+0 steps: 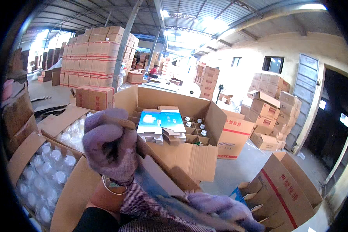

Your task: The person assembles blue product boxes and places them into a larger shipping carton. They then pick up white thermos bottles from a bulk box, screw on the lids, and place them into the assembled blue boxes. The process involves repetitive folding, assembly, and packing of the items.

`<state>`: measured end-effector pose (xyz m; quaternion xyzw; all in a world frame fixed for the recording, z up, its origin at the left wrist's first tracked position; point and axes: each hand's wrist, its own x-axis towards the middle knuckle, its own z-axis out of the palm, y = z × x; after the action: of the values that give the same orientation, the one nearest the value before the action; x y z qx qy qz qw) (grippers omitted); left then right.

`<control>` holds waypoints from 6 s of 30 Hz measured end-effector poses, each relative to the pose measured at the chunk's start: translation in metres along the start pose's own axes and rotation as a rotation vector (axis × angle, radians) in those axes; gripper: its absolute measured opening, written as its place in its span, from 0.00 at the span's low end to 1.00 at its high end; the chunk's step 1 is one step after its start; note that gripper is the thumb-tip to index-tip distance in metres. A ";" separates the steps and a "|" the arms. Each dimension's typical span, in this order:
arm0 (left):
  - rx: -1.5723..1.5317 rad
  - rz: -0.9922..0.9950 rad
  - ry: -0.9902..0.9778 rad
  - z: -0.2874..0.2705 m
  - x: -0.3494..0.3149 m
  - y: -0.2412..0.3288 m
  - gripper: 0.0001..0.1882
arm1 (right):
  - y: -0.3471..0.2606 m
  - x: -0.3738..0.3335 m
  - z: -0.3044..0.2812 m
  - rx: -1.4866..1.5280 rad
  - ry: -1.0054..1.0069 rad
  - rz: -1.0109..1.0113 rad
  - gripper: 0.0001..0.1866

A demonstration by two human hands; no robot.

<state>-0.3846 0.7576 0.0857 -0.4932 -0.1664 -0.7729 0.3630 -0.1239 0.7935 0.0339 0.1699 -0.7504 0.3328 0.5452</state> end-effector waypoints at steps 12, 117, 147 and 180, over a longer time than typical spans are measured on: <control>-0.652 -0.738 -0.854 -0.007 -0.052 -0.022 0.33 | 0.088 0.011 -0.002 -0.005 0.636 0.336 0.34; 0.237 -0.215 -0.205 0.023 -0.042 -0.018 0.20 | 0.000 0.001 -0.002 0.026 0.447 0.427 0.26; -0.139 -1.222 -0.569 0.003 -0.139 -0.062 0.14 | 0.098 0.003 -0.041 -0.886 -0.512 0.567 0.34; 0.274 -0.949 -1.374 -0.075 -0.173 -0.340 0.29 | 0.006 -0.398 -0.312 -1.612 -0.027 1.948 0.16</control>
<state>-0.6356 1.0118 -0.0667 -0.6829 -0.6317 -0.3449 -0.1254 0.2309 0.9690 -0.2812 -0.8279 -0.5590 0.0429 0.0155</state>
